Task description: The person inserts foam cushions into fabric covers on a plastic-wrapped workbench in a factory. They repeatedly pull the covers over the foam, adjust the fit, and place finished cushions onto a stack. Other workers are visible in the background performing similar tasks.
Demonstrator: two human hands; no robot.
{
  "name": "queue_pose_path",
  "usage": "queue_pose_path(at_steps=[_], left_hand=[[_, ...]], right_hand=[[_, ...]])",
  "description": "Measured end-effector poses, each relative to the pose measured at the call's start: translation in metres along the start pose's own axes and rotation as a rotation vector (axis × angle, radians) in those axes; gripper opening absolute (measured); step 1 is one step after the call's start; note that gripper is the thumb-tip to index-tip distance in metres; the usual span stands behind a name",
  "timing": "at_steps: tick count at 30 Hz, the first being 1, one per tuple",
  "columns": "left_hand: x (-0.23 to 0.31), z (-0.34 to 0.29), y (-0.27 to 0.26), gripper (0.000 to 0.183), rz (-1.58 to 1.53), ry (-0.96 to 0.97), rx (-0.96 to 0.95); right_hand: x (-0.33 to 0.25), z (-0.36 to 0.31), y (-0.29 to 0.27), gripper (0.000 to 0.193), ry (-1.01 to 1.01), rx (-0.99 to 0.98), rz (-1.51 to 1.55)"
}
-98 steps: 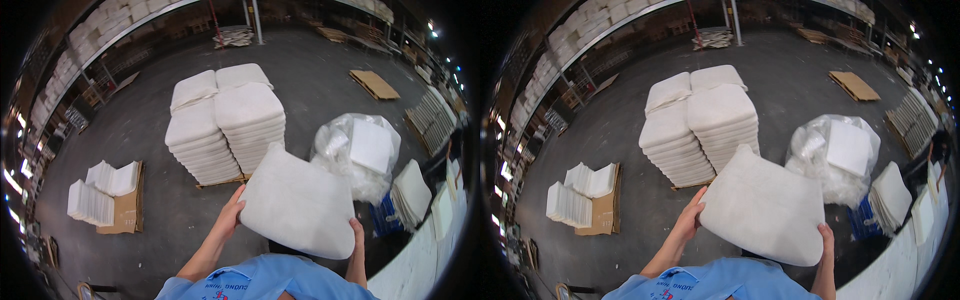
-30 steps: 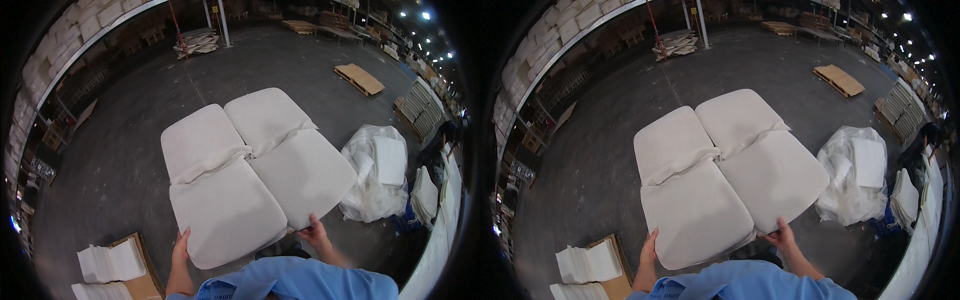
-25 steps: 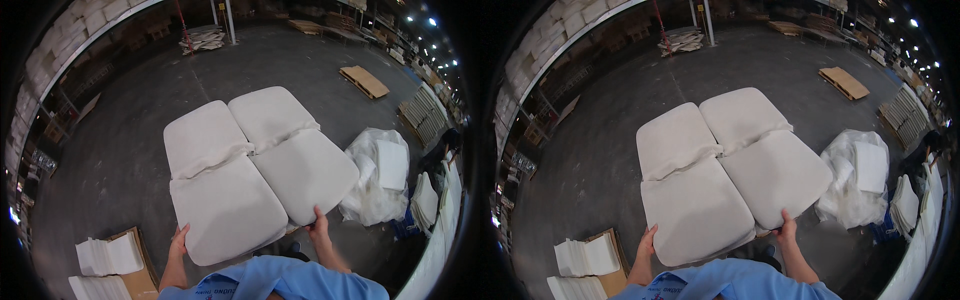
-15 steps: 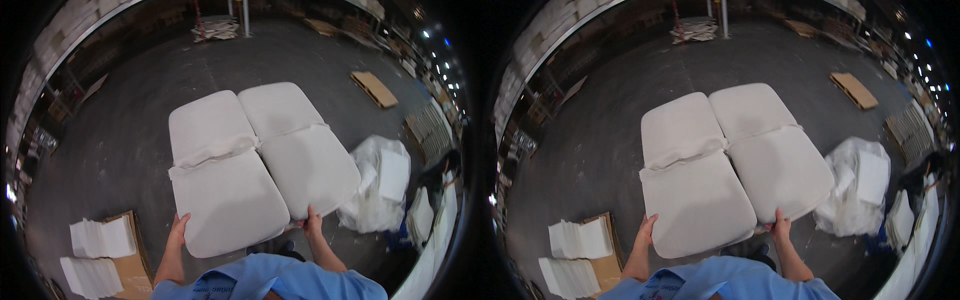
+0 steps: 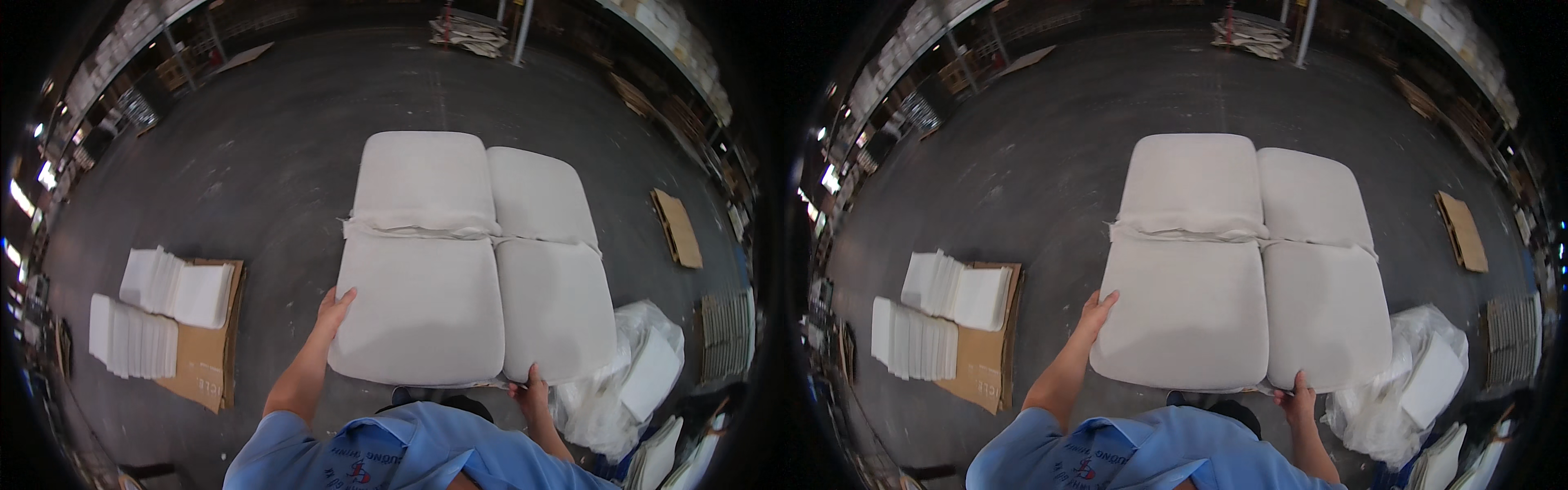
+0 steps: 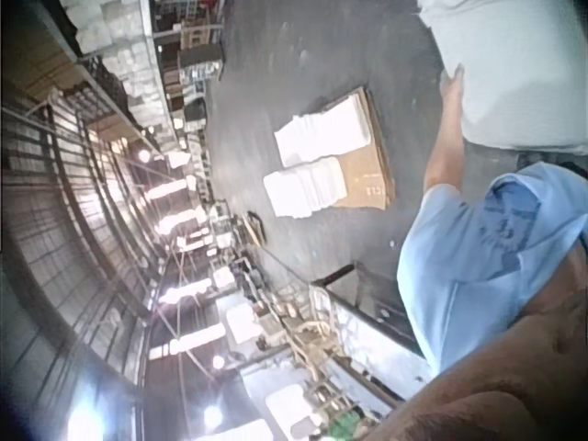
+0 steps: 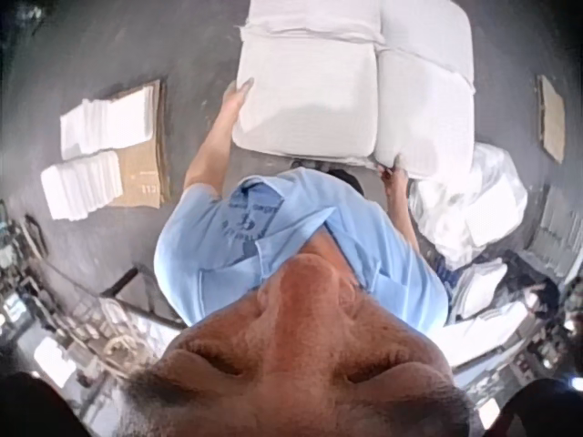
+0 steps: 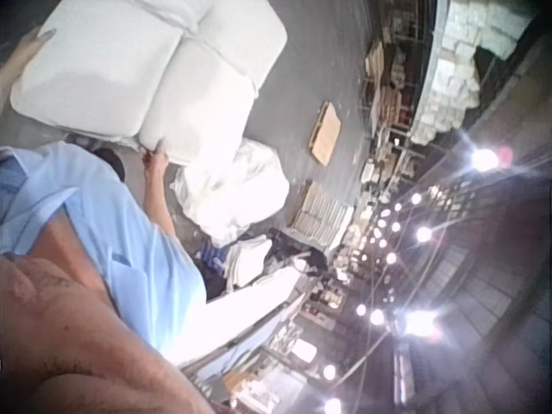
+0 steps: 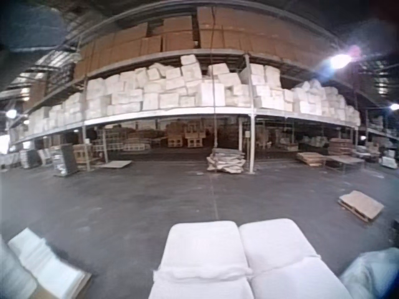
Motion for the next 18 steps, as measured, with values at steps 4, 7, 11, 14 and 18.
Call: queue_pose_path(at_steps=[4, 7, 11, 14, 18], left_hand=[[-0.010, -0.012, -0.006, 0.074, -0.019, -0.064, -0.025], [-0.023, -0.049, -0.034, 0.084, 0.246, 0.075, 0.085], [-0.031, -0.102, -0.015, 0.086, 0.407, -0.027, 0.110], [-0.045, -0.154, -0.014, 0.083, 0.446, -0.008, 0.269], [-0.087, -0.243, 0.007, 0.080, 0.345, 0.121, 0.526]], right_hand=[[0.009, -0.007, -0.026, 0.068, 0.297, -0.083, -0.342], [-0.012, -0.023, 0.012, 0.042, 0.212, -0.385, -0.948], [-0.047, -0.060, 0.143, 0.027, -0.105, -0.743, -0.767], [-0.057, -0.084, 0.231, 0.021, -0.454, -0.961, -0.853], [-0.012, -0.032, 0.249, 0.014, -0.722, -1.157, -0.976]])
Point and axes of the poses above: each hand's wrist, its own z-axis towards the middle knuckle, its own y-axis out of the palm, x = y × z, the point moved 7 cm from there along z, towards the middle knuckle, and after that the axes turned 6 degrees about -z, right-handed, at the moved point
